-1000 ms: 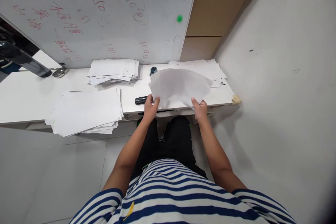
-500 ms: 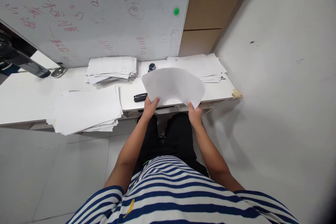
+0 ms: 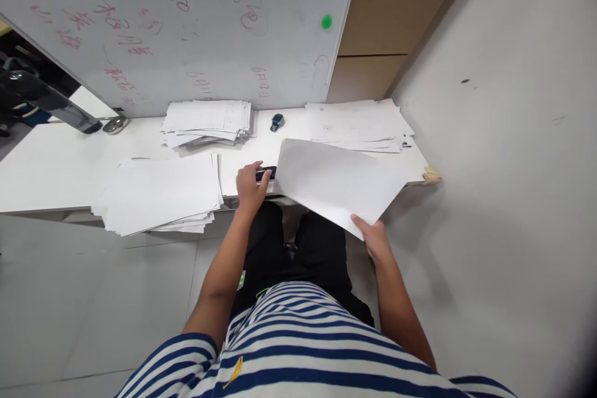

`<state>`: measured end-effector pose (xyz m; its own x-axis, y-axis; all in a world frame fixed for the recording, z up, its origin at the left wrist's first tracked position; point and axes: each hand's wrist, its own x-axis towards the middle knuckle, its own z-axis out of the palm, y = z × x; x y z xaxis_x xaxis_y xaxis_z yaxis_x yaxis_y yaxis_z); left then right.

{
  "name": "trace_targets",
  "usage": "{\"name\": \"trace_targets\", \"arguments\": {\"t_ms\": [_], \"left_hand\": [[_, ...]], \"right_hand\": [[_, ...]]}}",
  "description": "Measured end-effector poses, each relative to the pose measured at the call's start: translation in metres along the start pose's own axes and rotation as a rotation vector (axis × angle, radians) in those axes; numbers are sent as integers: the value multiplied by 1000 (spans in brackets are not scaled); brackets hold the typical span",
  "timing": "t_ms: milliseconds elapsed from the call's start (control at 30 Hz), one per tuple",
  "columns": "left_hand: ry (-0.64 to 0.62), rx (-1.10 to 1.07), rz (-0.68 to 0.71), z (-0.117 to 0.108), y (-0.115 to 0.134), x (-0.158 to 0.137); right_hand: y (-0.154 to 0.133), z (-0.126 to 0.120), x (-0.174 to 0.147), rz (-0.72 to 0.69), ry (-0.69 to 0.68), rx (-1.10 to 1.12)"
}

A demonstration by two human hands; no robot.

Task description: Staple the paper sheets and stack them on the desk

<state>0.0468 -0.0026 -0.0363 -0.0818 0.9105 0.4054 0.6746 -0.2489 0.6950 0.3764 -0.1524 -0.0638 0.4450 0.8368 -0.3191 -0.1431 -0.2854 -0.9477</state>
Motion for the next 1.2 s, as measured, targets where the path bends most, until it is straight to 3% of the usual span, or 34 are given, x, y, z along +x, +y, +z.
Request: {"name": "trace_targets", "arguments": {"t_ms": [100,200,633,800,933,1067,1133,1200], "left_hand": [[-149,243,60,-10,-24,8],[-210,296,51,-8,-40,9],[-189,157,18,-11,-45,5],[-227,158,80,-8,-48,4],[-360,53,72,-22,-47,11],[-546,-132,-105,-46,-32,37],[-478,-197,-183,-47,-19,55],[-331,-190,-179,-34,-5,72]], "right_hand": [[7,-21,-8,106,-91,60],[11,-32,-9,173,-117,69],[4,-20,-7,164,-161,86],[0,-6,-9,201,-266,46],[2,-3,-8,214,-306,40],[6,-4,-6,268,-328,49],[5,-4,-5,275,-311,46],[3,-3,-4,264,-258,43]]}}
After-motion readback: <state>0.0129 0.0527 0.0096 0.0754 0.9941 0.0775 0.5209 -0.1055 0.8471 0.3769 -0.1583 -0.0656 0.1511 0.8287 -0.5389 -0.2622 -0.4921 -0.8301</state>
